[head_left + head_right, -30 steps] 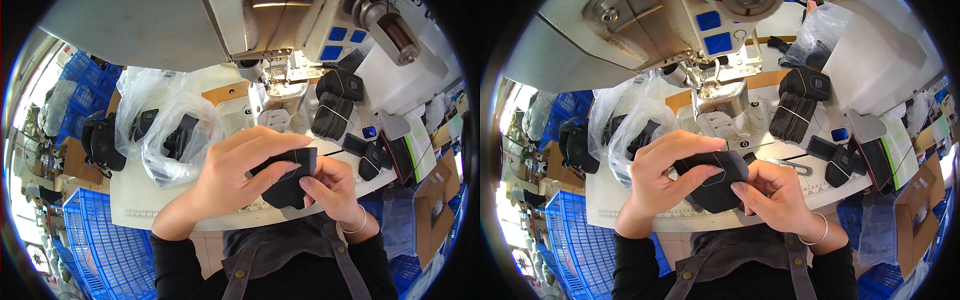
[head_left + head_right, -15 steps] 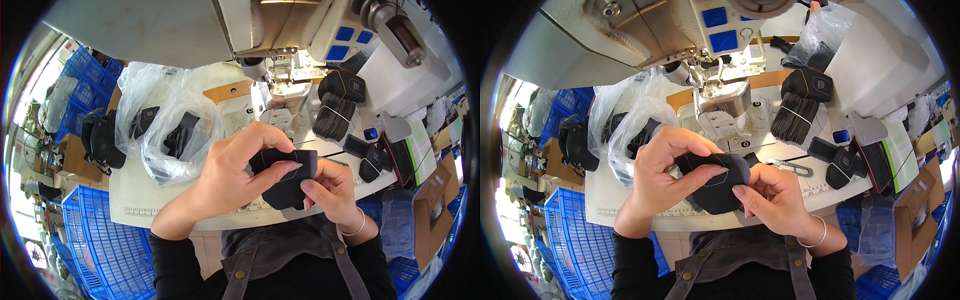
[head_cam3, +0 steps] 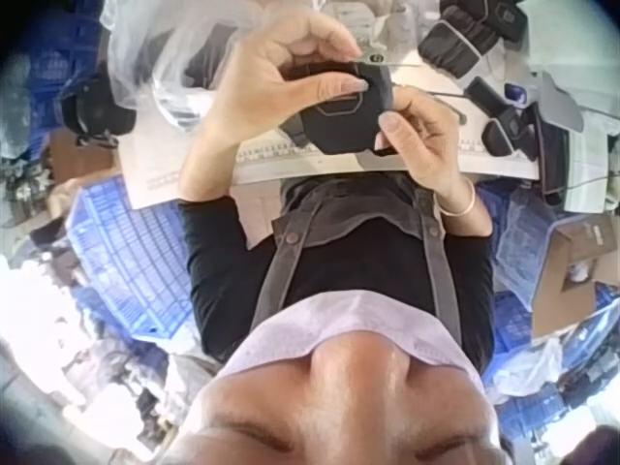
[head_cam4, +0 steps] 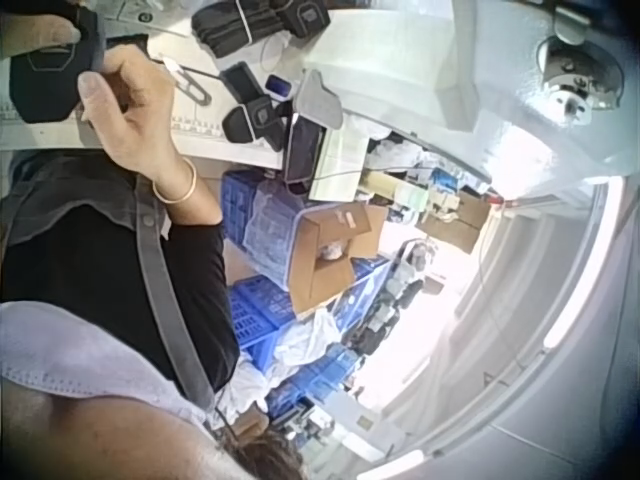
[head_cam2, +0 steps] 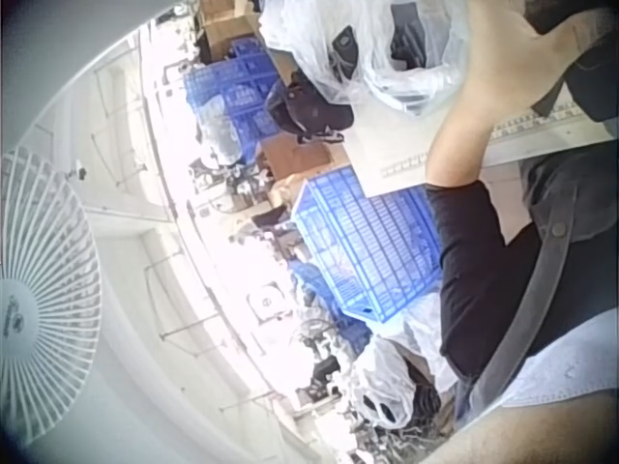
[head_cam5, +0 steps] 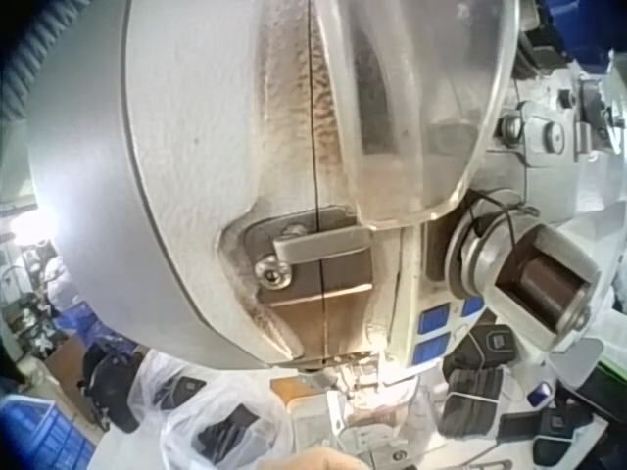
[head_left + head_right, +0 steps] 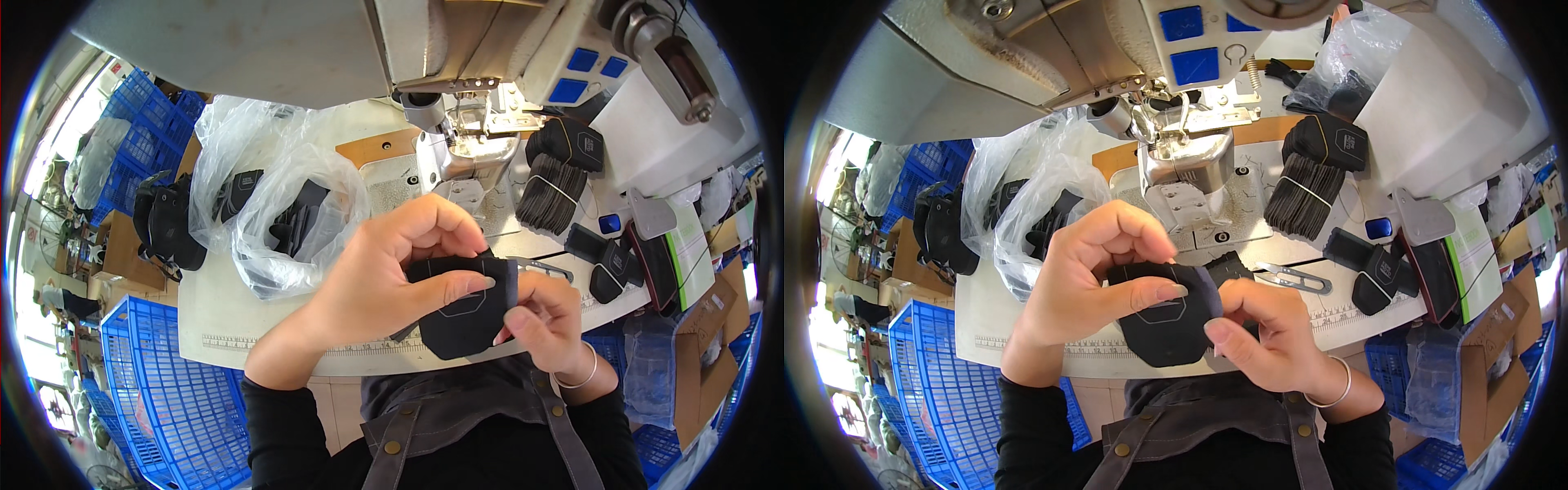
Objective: Operating a specialized industrial sewing machine to align and stitch leather panels for shoes, then trimming excess thread with clippers.
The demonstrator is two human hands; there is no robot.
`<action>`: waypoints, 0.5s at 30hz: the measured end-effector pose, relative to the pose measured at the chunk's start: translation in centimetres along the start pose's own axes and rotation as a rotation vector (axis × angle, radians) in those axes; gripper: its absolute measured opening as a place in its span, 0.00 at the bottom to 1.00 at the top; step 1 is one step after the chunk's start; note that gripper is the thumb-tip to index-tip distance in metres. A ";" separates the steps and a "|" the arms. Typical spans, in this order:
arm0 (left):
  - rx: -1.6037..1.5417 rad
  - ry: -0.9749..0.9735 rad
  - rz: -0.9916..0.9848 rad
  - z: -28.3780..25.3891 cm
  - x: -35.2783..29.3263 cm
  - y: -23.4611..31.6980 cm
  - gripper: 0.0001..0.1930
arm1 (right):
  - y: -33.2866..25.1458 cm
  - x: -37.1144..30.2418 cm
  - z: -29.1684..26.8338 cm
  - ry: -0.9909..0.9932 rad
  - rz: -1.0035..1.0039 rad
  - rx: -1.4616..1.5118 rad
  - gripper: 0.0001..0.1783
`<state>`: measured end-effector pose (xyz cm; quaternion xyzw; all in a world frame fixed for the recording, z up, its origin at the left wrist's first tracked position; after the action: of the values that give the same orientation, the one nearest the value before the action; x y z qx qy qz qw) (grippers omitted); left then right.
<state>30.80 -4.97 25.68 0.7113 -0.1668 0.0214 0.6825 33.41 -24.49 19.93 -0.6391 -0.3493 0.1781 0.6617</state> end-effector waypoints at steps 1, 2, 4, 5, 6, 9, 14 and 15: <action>0.045 -0.016 -0.011 0.2 0.1 0.4 0.16 | -0.3 0.1 0.1 0.051 0.041 0.127 0.07; 0.090 -0.033 -0.022 0.3 0.1 0.6 0.17 | -0.5 0.1 0.2 0.102 0.082 0.255 0.07; 0.081 -0.020 0.038 0.8 0.0 0.2 0.17 | -0.7 0.3 0.0 0.107 0.075 0.253 0.09; 0.074 -0.005 0.099 0.9 0.0 0.1 0.17 | -0.8 0.4 -0.1 0.093 0.079 0.257 0.09; 0.075 -0.006 0.099 0.7 0.0 0.0 0.17 | -0.9 0.4 -0.1 0.079 0.082 0.261 0.09; 0.211 -0.142 0.268 0.4 0.0 0.0 0.13 | -0.9 0.5 0.0 0.087 0.095 0.311 0.09; 0.134 -0.014 0.178 0.2 0.2 -0.5 0.08 | -1.5 0.7 -0.2 0.182 -0.027 -0.012 0.06; 0.168 -0.034 0.233 -0.1 0.3 -0.7 0.08 | -1.8 0.8 -0.3 0.213 -0.077 -0.195 0.05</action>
<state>31.31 -4.88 25.12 0.7419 -0.2575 0.1024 0.6106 33.76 -24.36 21.83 -0.7018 -0.3171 0.0490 0.6360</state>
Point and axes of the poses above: each hand's wrist, its own x-axis towards the middle knuckle, its own z-axis out of the palm, y = z × x, the point moved 1 cm from there along x, towards the middle knuckle, and after that the axes turned 6 degrees about z, right-handed, at the moved point
